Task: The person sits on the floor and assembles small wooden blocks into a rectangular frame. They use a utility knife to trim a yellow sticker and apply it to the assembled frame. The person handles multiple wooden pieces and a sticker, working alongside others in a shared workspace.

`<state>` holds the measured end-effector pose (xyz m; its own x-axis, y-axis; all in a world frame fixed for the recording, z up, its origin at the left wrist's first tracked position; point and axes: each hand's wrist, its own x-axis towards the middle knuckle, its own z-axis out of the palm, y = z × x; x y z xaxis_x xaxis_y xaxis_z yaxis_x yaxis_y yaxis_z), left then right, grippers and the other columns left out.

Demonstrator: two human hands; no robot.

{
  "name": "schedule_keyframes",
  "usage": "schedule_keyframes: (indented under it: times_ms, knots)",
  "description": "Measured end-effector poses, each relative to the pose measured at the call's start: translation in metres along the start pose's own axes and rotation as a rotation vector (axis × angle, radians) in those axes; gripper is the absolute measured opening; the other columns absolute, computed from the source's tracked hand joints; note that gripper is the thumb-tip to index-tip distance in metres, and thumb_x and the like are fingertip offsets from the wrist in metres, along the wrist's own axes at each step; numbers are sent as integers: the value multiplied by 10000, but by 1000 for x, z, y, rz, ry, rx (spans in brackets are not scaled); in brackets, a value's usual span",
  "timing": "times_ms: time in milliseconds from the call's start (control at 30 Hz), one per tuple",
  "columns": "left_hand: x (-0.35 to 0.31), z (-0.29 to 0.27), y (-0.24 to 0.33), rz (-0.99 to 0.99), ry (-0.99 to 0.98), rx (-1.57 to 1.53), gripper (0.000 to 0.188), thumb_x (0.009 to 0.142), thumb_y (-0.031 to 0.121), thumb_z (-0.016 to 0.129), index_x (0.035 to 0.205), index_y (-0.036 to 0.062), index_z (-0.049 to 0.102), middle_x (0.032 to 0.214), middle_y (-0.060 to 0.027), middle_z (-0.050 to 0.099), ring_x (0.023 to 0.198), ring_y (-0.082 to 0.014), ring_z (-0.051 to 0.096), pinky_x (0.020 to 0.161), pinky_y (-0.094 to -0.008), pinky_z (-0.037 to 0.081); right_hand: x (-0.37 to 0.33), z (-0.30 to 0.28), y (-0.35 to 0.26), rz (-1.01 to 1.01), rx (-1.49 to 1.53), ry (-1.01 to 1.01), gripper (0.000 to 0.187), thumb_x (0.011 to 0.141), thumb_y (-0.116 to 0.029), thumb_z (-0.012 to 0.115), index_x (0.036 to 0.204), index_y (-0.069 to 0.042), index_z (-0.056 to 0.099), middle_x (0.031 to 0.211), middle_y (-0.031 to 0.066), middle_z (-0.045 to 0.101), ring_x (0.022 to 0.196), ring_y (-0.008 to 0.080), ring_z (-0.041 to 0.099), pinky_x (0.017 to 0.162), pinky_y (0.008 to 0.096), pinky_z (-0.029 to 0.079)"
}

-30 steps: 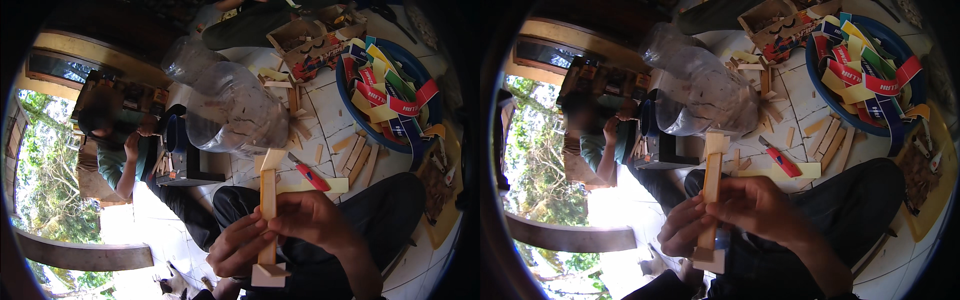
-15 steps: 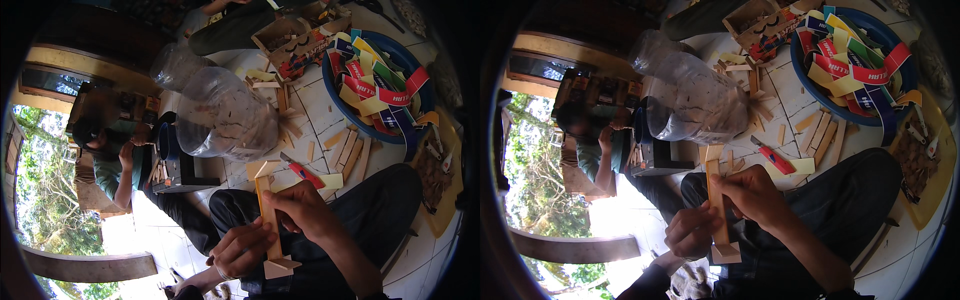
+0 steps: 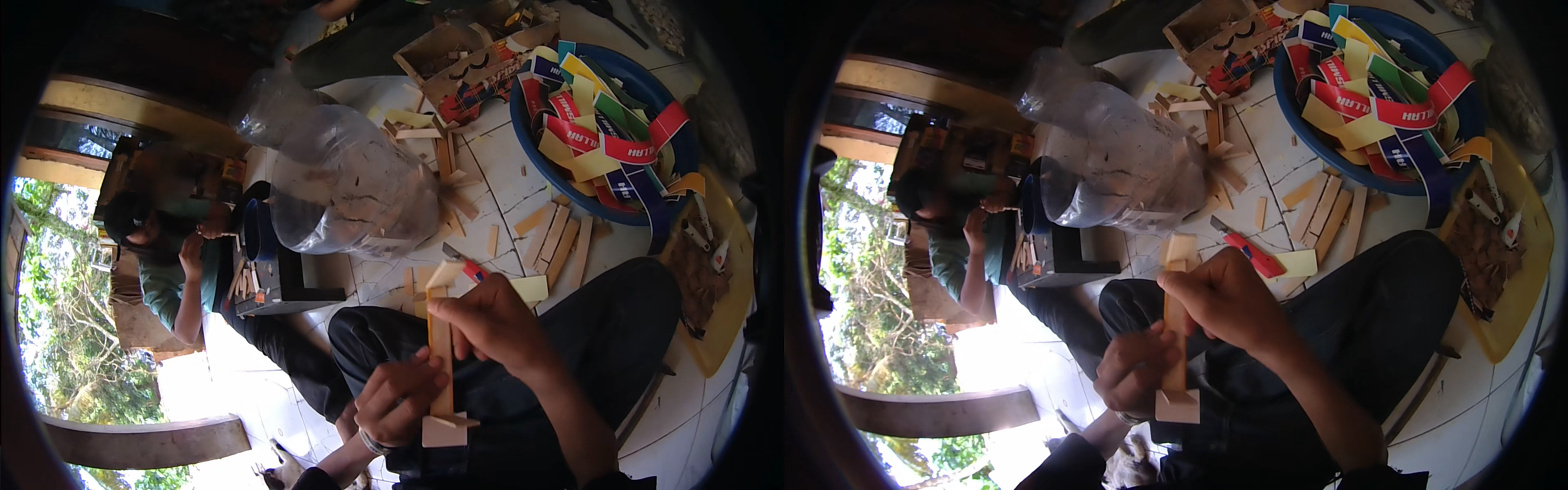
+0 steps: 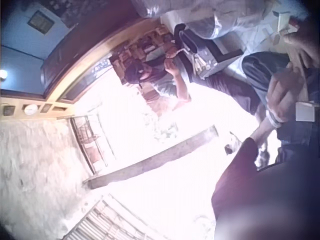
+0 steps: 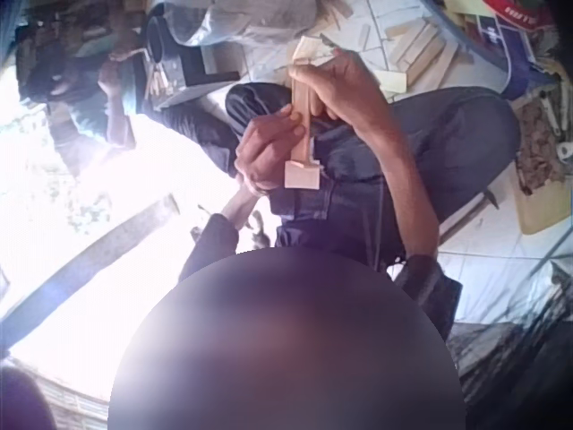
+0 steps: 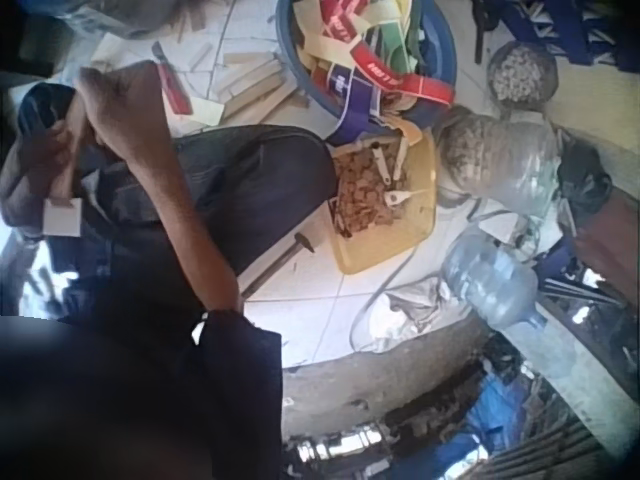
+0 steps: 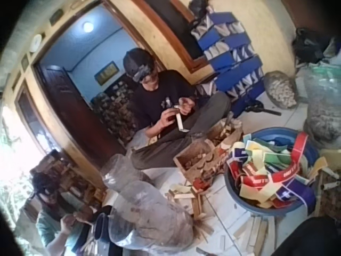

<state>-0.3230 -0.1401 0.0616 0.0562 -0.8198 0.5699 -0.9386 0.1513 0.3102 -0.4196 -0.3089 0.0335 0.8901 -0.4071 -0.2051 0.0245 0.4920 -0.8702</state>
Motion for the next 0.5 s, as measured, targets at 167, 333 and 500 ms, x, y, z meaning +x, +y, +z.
schedule_keyframes:
  times_ms: [167,333,500]
  knots:
    - [4,0,-13,12,196,69,295,668,113,804,938,-3,774,934,-143,752,922,-333,748,792,-372,641,-5,-19,-18,66,45,49,442,995,-326,657,673,-24,661,500,8,566,399,41,455,402,216,311]
    - [24,-10,-15,23,202,102,295,683,121,801,953,6,774,979,-141,762,958,-339,744,813,-370,636,-8,-7,-18,146,212,-275,405,971,-335,726,1154,15,637,880,51,696,679,81,646,534,209,483]
    - [42,-33,-18,58,12,105,273,733,124,803,974,-1,777,1054,-139,768,973,-297,741,844,-352,628,-15,31,-3,64,483,-290,460,875,-192,851,1218,-4,610,1064,66,704,848,113,695,712,230,571]
